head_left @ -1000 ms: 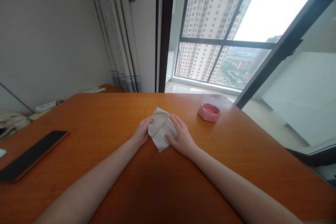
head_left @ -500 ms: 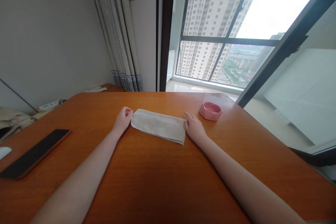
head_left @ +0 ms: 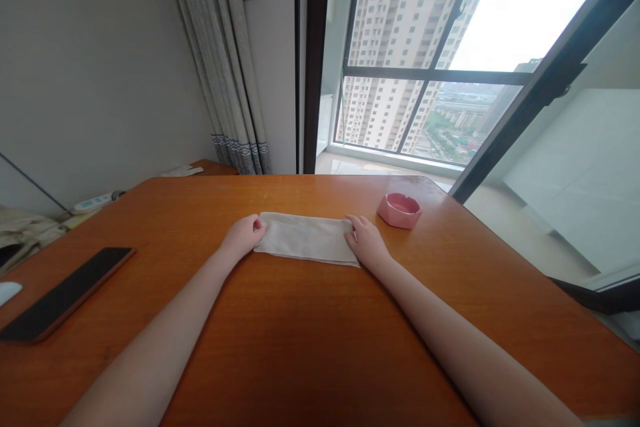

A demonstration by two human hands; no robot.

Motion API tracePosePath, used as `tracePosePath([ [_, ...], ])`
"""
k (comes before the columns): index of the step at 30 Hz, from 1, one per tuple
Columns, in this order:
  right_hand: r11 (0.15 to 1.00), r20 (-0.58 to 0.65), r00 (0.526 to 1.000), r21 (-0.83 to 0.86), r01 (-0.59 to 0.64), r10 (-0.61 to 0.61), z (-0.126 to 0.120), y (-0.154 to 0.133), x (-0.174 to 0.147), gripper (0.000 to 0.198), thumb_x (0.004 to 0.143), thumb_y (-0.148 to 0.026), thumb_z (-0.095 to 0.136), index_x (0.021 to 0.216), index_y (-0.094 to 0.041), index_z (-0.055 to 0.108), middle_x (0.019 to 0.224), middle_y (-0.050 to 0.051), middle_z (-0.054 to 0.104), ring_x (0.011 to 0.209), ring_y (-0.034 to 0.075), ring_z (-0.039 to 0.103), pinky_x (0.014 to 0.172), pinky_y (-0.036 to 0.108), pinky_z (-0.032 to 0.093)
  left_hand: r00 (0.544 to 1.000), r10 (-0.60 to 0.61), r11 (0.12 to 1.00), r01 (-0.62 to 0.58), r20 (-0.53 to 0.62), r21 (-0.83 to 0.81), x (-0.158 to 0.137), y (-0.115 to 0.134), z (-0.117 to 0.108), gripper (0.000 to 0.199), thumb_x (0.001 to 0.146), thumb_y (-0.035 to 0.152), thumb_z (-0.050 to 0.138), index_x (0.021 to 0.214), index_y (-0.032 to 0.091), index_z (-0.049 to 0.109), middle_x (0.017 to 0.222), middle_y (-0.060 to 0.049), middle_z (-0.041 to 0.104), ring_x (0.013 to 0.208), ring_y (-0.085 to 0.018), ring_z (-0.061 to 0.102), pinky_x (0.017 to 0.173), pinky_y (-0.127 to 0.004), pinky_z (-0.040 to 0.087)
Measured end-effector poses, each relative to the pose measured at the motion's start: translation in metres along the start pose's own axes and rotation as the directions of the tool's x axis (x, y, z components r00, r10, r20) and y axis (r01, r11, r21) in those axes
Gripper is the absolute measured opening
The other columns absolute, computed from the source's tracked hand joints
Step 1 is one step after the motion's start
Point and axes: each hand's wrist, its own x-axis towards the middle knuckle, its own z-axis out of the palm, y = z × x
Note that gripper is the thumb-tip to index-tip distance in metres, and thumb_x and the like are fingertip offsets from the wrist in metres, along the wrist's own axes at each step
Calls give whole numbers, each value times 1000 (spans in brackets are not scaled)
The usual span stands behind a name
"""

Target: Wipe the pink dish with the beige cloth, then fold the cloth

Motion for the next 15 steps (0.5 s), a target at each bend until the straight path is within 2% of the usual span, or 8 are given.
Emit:
tracePosePath([
  [4,993,101,994,114,37,-49,-3,-7,-5,45,79,-27,53,123,-16,51,86,4,61,80,18,56,78,28,43,1000,16,1000,-15,-20,20,-4,10,-2,19,79,39,43,71,21,46,69,-4,59,63,-19,53,57,-28,32],
  [7,990,135,990,134,33,-51,-4,-11,-8,56,77,-24,55,131,-17,44,88,4,61,78,17,56,75,27,43,1000,-13,1000,13,-20,-13,-2,8,-2,15,81,36,41,80,21,46,76,-5,60,67,-20,55,59,-28,34],
  [9,994,125,991,103,36,-49,-5,-10,-8,55,77,-16,50,132,-17,44,97,7,61,84,18,57,78,27,42,1000,-23,1000,23,-9,11,-2,7,-2,17,79,33,45,90,20,46,80,-6,61,69,-20,56,60,-28,35],
  [11,997,106,993,62,39,-46,-5,-7,-6,46,79,-11,45,124,-19,53,104,8,59,88,18,57,81,27,42,1000,-13,998,11,28,63,-2,6,-4,23,77,32,47,97,20,46,80,-5,61,68,-21,57,59,-28,35],
  [15,999,26,1000,38,8,-9,-2,0,-3,34,82,-10,41,107,-21,62,103,7,57,86,18,57,80,26,43,996,46,986,-58,76,156,-6,10,-7,20,80,30,44,97,22,50,76,-6,62,69,-23,58,58,-29,32],
])
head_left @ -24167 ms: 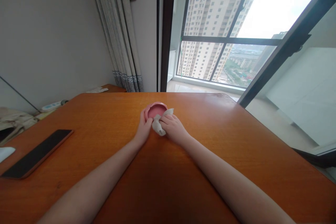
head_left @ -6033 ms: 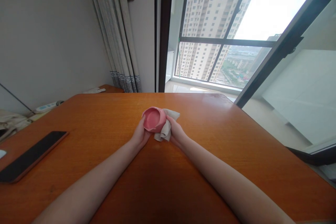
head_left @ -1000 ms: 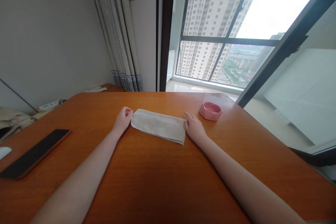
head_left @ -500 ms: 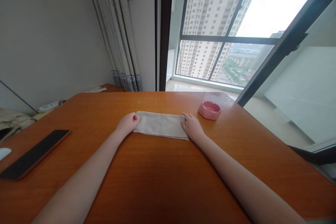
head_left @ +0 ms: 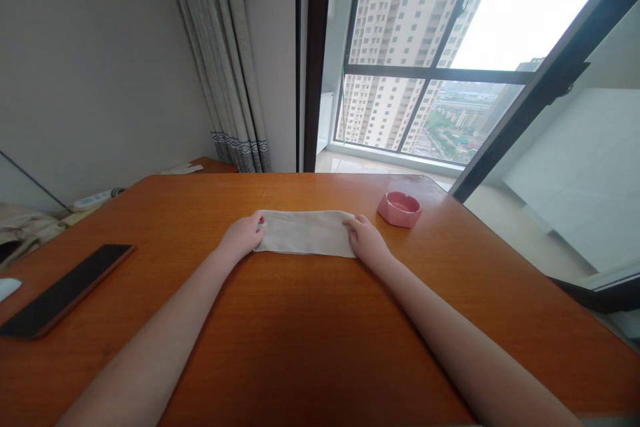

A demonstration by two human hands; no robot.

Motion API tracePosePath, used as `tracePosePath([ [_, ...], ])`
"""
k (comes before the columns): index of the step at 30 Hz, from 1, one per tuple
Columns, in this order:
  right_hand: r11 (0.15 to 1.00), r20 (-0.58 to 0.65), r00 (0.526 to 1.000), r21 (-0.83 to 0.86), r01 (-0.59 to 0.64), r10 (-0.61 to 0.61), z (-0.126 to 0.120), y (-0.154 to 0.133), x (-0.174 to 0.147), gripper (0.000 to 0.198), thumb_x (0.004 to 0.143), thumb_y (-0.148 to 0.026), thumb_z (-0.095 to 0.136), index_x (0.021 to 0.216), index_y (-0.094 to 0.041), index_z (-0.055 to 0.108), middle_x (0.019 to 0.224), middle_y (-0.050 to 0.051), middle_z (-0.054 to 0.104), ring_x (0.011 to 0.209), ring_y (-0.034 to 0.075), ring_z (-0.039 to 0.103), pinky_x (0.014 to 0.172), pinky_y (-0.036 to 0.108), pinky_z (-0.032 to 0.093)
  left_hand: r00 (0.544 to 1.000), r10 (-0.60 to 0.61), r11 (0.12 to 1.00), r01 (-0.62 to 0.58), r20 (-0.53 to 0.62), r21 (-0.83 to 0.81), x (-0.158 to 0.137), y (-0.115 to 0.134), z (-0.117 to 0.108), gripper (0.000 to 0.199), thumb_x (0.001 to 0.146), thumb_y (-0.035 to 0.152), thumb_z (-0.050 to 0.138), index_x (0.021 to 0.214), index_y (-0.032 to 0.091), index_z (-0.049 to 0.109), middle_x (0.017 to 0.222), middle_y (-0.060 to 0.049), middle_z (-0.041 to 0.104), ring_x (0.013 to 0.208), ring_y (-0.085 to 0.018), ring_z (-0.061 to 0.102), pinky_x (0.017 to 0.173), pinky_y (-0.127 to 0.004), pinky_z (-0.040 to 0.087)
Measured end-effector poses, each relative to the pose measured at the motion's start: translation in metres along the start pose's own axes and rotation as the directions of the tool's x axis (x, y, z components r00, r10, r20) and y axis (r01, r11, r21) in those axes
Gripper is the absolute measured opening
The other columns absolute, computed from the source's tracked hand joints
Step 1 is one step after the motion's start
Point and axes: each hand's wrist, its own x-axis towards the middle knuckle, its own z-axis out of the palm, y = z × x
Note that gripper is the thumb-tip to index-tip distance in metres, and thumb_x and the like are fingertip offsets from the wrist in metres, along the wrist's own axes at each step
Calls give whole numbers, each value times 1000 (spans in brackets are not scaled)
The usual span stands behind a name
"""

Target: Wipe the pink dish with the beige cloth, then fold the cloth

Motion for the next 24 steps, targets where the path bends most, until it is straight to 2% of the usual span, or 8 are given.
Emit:
tracePosePath([
  [6,998,-37,999,63,-17,20,1,2,2,32,80,-10,41,103,-18,62,99,7,56,89,18,57,84,26,42,1000,6,1000,-6,-10,-26,0,0,2,24,83,32,39,100,22,53,81,-7,64,72,-25,58,59,-29,32],
  [14,987,-74,994,147,-63,75,2,16,9,30,76,-12,43,97,-18,62,95,5,57,85,18,56,82,29,43,999,43,957,-33,28,-287,3,0,2,28,83,38,37,102,23,52,70,0,59,62,-18,54,59,-27,36],
  [19,978,-88,992,196,-75,93,5,22,12,26,73,-12,45,90,-17,63,92,5,61,90,19,56,84,29,41,999,28,963,-17,36,-269,5,-2,4,28,83,39,37,99,22,52,72,0,58,64,-17,54,60,-26,37],
  [24,980,-125,987,181,-80,104,7,22,12,23,73,-12,45,86,-17,63,86,4,60,79,17,55,76,28,41,997,-6,986,19,75,-168,3,-2,4,27,81,36,42,102,20,52,72,-2,59,64,-18,54,60,-27,36],
])
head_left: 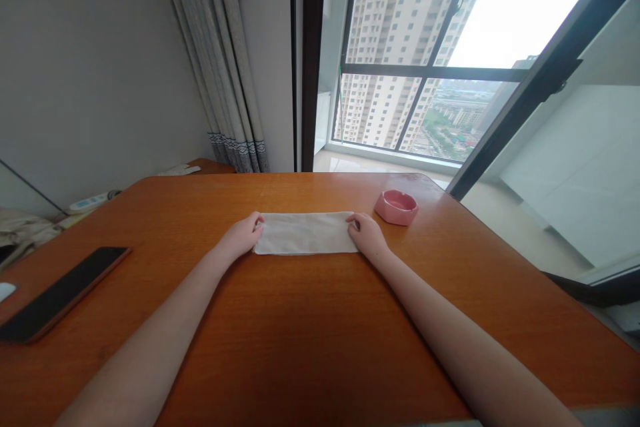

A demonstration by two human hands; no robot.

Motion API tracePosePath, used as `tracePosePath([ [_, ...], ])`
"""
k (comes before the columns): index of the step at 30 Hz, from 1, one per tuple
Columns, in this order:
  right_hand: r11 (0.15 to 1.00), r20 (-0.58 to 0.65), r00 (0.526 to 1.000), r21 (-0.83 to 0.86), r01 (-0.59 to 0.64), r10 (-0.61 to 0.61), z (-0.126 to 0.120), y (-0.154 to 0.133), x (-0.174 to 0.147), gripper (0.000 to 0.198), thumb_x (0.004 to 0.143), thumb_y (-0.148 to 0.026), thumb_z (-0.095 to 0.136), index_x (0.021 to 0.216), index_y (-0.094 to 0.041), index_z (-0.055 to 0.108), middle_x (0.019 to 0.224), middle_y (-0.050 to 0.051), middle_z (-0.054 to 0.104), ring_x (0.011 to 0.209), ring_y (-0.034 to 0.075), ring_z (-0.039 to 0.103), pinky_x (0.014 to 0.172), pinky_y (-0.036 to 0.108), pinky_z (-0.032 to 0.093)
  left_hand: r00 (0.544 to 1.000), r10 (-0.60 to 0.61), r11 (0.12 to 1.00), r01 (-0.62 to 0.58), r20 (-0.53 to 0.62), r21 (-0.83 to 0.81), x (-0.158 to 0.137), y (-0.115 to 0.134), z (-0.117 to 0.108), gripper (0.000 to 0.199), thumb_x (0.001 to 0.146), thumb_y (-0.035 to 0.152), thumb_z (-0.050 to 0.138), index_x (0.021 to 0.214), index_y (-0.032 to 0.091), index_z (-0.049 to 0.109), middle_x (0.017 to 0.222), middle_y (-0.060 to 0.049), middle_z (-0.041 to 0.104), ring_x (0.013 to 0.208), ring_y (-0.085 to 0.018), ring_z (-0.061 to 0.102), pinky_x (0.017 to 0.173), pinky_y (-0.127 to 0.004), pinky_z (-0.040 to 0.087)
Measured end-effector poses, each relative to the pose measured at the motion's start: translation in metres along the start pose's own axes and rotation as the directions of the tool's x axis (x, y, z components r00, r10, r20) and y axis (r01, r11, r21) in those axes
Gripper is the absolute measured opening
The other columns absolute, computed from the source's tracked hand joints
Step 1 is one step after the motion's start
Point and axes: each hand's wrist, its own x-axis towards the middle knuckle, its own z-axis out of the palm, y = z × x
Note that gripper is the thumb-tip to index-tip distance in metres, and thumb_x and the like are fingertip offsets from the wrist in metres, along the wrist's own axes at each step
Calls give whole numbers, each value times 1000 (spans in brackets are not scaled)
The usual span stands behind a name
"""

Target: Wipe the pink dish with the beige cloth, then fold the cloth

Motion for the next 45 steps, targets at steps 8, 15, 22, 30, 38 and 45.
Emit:
tracePosePath([
  [8,998,-8,999,-56,38,-38,-2,-4,-2,22,79,-15,43,89,-18,63,84,4,59,75,16,54,72,26,40,997,24,989,-13,74,-148,-4,8,-2,28,82,34,41,104,21,49,63,3,52,53,-14,49,52,-24,34],
  [15,985,29,999,-169,26,-22,-7,-12,-5,23,83,-21,45,97,-20,63,88,4,61,72,16,54,68,26,39,997,-35,995,41,68,-93,-3,5,2,24,83,29,39,104,20,47,63,3,52,49,-13,49,50,-24,33],
  [22,991,67,997,134,28,-38,-4,-10,-3,22,79,-24,46,91,-18,64,71,0,57,61,13,52,63,24,41,997,-63,997,64,33,-31,-4,3,-2,25,83,32,40,102,20,50,70,0,58,52,-14,53,53,-25,36],
  [30,994,156,988,-111,18,0,-4,-10,-4,23,76,-15,45,89,-18,64,81,4,64,76,17,57,72,27,42,998,-55,993,53,18,103,-6,6,-7,26,84,29,40,103,19,52,84,-6,64,69,-18,59,62,-27,40],
  [38,913,27,979,-355,201,-204,-8,-28,-13,30,84,-25,47,109,-17,61,135,13,45,125,27,37,103,40,31,969,138,919,-49,-204,391,-17,35,-9,36,86,36,38,111,16,56,113,-15,58,104,-28,55,84,-39,45],
  [45,927,365,931,-343,152,-17,13,-30,-21,64,91,-56,28,141,-17,34,150,14,24,138,32,18,110,50,15,971,213,939,-235,112,251,-5,21,24,57,91,50,22,139,24,35,149,-7,30,138,-28,23,109,-54,14],
])
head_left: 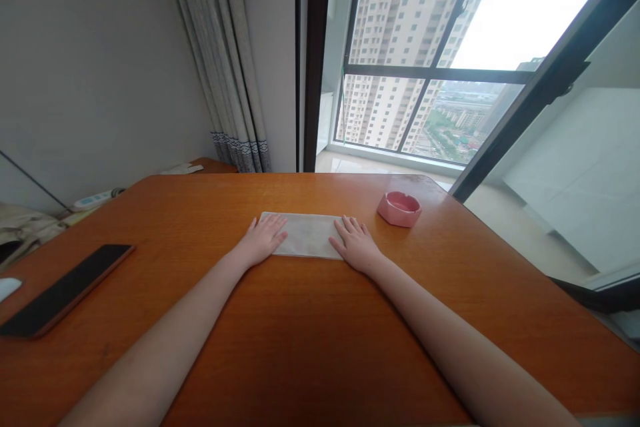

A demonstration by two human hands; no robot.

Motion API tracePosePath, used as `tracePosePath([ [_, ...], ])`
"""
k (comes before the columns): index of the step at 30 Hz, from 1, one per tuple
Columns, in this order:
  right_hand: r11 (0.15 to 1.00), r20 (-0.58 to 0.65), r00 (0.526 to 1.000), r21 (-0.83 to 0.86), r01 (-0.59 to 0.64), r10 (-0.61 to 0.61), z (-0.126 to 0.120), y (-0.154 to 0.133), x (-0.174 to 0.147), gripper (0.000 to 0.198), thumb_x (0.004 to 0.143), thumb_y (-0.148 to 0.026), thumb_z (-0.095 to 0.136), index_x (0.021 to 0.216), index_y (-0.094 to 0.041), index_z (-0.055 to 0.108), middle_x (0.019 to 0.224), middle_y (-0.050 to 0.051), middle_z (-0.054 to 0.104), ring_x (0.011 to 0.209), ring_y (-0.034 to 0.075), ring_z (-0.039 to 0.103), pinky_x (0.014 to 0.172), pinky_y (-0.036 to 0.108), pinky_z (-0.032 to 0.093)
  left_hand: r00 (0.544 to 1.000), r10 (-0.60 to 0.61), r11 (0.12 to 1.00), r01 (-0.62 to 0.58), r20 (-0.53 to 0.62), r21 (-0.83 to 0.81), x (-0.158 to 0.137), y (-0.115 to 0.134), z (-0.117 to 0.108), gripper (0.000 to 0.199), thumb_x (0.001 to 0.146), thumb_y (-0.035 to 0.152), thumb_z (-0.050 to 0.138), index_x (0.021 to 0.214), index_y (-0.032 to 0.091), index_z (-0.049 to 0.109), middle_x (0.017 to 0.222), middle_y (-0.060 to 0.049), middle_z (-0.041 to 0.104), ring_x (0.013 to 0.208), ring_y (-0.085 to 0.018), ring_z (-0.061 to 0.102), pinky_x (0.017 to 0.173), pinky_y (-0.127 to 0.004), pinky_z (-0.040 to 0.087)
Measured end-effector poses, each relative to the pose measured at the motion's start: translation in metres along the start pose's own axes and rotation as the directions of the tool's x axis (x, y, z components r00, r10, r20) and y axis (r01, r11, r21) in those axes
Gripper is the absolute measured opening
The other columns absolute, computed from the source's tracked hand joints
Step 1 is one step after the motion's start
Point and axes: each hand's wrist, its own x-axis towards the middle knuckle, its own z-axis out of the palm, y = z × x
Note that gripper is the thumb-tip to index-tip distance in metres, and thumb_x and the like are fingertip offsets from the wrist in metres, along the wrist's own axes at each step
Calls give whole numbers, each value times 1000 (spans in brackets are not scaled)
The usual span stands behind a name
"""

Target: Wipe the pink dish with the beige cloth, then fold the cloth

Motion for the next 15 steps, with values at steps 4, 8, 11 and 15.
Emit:
tracePosePath([
  [4,997,2,997,-6,-80,80,5,3,1,71,89,-60,28,143,-14,30,151,19,18,139,34,13,110,50,13,953,-258,963,266,-158,32,-4,-10,-3,56,88,47,30,130,13,46,141,-19,39,129,-33,35,102,-51,29],
  [8,995,-45,994,10,-99,100,9,4,1,69,89,-58,31,142,-13,32,150,19,21,139,33,14,109,50,13,900,-402,913,408,-169,1,-7,-11,-18,43,80,49,41,91,12,62,106,-20,59,102,-34,54,82,-42,44],
  [11,989,-83,986,20,-145,147,10,4,0,67,89,-56,34,140,-12,35,148,20,24,138,34,18,108,51,14,913,-408,911,404,-29,-77,-4,-13,-24,28,69,43,53,67,16,59,89,-14,62,88,-31,57,70,-36,44],
  [15,991,-130,985,77,-108,117,4,6,0,52,90,-45,37,131,-14,46,144,18,34,135,32,26,108,52,17,918,-396,874,384,22,-298,1,-24,-27,17,69,32,48,63,17,53,68,-4,58,68,-19,56,59,-27,40],
])
